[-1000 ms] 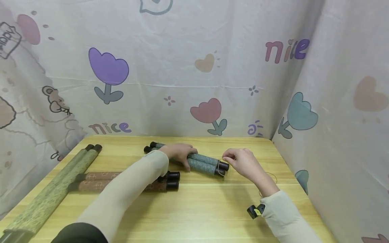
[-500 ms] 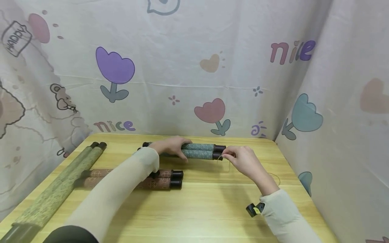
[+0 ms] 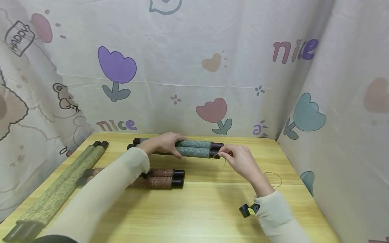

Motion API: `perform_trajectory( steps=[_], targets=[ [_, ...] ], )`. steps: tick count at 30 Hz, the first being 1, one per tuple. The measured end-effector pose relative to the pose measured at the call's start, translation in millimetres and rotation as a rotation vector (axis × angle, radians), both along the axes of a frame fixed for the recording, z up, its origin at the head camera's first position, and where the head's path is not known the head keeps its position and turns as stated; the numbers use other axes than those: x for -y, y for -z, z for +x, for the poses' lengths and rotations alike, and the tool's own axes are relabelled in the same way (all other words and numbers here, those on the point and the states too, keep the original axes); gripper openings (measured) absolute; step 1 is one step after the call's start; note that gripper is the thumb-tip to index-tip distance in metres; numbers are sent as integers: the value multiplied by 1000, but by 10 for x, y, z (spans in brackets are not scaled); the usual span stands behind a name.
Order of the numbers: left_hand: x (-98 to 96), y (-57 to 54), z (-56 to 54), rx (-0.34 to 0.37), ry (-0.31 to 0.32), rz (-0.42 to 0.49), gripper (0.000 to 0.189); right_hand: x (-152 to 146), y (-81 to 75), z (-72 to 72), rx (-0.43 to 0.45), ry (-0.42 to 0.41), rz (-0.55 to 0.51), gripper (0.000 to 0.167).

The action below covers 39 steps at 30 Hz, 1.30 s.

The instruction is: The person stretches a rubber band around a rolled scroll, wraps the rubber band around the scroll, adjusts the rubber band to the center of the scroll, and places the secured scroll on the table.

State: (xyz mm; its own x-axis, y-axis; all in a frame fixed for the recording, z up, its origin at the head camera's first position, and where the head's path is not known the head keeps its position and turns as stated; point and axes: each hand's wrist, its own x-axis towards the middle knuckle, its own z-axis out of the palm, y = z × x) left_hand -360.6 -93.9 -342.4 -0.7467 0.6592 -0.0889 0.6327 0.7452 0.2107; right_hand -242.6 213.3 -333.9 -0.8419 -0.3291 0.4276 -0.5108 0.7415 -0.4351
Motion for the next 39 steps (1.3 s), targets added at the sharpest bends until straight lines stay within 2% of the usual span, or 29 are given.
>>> perform_trajectory(
  steps=[8, 16, 24, 33, 39],
  targets=[
    [153, -70, 213, 11, 8, 27, 93, 80, 32, 7, -43, -14, -92, 5],
    [233, -44, 433, 2, 8, 59, 96, 179, 65, 5, -67, -18, -164, 6],
    [281, 7, 623, -17, 12, 94, 93, 176, 113, -4, -107, 16, -229, 5],
    [373, 86, 765, 20, 36, 144, 93, 130, 191, -58, -61, -11, -294, 11],
    [401, 76, 871, 1, 65, 163, 93, 110, 247, -89, 4, -90, -364, 9]
  ],
)
